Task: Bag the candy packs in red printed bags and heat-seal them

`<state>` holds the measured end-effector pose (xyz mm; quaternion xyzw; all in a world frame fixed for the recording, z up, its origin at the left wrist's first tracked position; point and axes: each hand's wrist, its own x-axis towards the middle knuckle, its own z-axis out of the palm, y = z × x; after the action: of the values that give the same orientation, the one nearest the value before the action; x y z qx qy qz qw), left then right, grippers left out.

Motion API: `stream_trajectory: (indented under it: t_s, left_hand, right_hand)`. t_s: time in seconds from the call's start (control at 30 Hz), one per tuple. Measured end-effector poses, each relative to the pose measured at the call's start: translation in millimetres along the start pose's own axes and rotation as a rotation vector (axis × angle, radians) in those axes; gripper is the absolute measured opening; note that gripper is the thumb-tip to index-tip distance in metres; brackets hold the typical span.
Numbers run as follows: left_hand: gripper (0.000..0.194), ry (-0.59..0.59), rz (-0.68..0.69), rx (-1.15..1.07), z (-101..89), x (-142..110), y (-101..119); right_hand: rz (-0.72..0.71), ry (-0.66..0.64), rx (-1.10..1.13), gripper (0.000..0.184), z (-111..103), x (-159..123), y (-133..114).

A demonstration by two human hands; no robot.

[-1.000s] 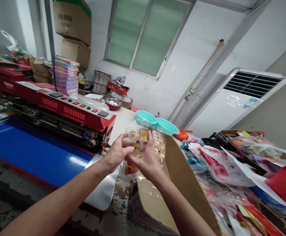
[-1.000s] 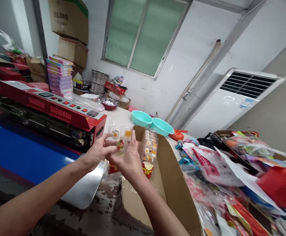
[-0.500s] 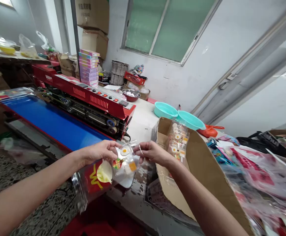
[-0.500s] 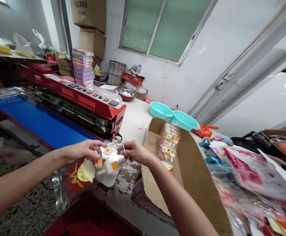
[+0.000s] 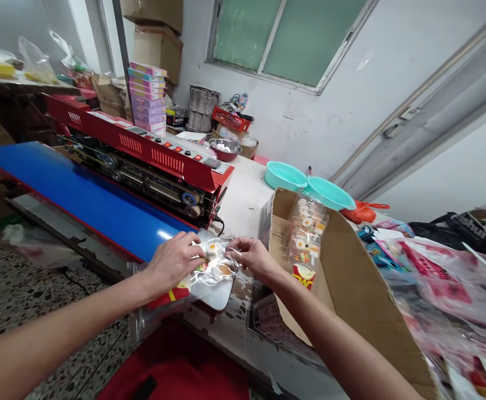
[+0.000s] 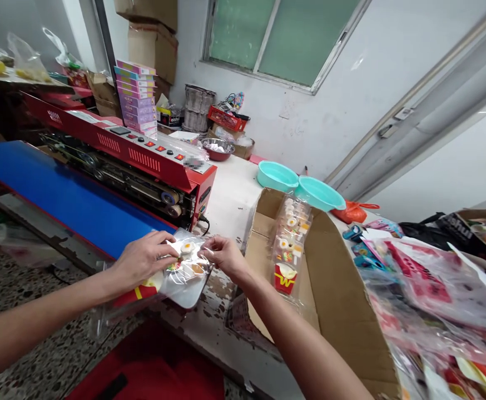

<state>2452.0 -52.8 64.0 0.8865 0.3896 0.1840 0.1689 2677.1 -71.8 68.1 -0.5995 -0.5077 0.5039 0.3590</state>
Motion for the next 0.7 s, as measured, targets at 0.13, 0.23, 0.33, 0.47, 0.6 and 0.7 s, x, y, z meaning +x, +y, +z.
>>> stream_trajectory:
  t_s: [0.13, 0.23, 0.33, 0.47, 0.6, 0.7]
  left_hand:
    - [0.019, -0.030, 0.035, 0.067, 2.4, 8.3, 3.6]
    - [0.020, -0.016, 0.105, 0.090, 4.6, 12.2, 1.9]
    - [0.020, 0.003, 0.147, 0.117, 8.7, 12.5, -1.2]
    - [0.018, 0.048, 0.174, 0.161, 14.9, 12.6, -3.9]
    - [0.018, 0.055, 0.170, 0.174, 16.1, 12.1, -3.3]
    - [0.017, 0.039, 0.157, 0.142, 13.5, 10.3, -1.2]
  right_hand:
    - [-0.102, 0.017, -0.072, 0.027, -4.0, 2.9, 10.3]
    - [-0.199, -0.051, -0.175, 0.023, -5.1, 5.0, 14.2]
    - [-0.232, -0.108, -0.241, 0.023, -3.4, 6.5, 13.2]
    - [-0.234, -0.086, -0.285, 0.023, 2.7, 8.5, 11.0]
    - [-0.305, -0.106, -0.329, 0.025, 3.5, 7.7, 9.1]
    - [-0.310, -0.150, -0.296, 0.019, -5.5, 3.3, 3.4]
